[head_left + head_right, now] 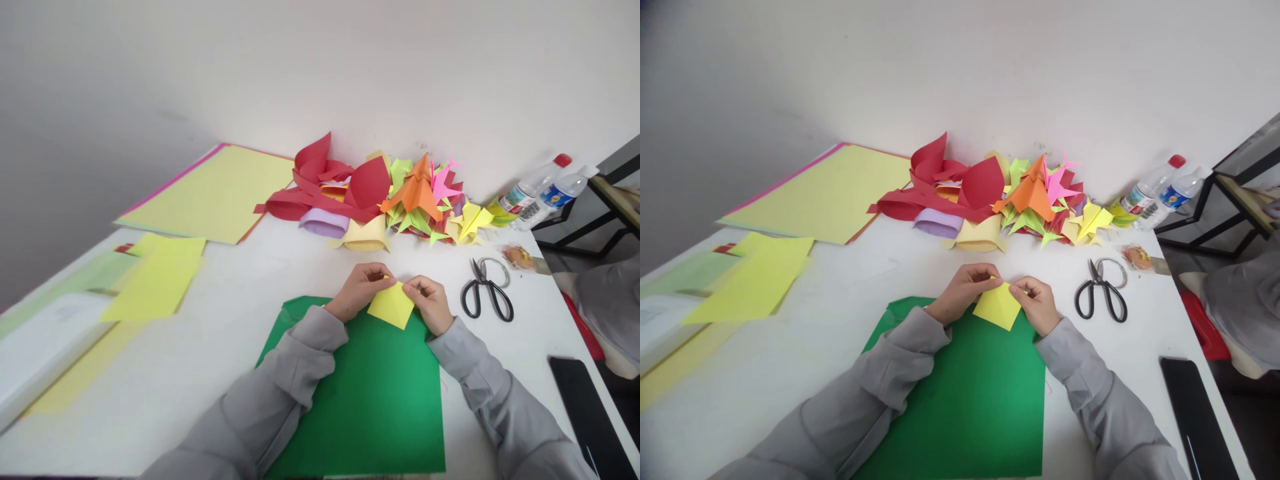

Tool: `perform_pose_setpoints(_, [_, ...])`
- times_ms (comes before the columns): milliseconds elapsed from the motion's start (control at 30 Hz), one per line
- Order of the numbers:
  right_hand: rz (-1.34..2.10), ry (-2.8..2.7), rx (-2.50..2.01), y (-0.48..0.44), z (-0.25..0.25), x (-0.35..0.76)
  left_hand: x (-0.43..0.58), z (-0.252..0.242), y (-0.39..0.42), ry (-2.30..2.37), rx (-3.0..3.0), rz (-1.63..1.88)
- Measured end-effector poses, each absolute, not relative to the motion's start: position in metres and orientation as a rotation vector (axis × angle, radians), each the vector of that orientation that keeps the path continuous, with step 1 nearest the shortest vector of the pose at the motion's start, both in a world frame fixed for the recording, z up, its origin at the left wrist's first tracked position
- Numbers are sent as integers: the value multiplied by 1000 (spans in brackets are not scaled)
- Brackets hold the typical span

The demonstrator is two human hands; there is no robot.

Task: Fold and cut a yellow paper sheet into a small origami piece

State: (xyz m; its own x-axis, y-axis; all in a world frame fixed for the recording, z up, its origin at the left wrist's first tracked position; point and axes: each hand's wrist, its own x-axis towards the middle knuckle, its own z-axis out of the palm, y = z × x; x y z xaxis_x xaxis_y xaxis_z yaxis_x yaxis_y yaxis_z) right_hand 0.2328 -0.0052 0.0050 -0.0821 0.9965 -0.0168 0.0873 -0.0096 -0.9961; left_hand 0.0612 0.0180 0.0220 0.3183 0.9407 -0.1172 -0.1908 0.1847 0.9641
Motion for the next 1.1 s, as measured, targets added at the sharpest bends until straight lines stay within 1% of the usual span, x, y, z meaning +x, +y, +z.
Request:
perform_pose_setpoints(167, [1295, -1193, -1243, -5, 3, 234, 59, 14, 22, 884, 914, 1034])
perform_pose_setpoints(333, [1254, -1226, -1229, -4, 5, 234, 58, 16, 23, 879, 872, 1061])
perform_pose_setpoints(900, [1228, -1235, -1216, -5, 4, 232, 58, 17, 22, 888, 947, 1092])
perform_pose_setpoints(1100, [1243, -1265, -1247, -5, 6, 232, 60, 18, 21, 859, 1104, 1076])
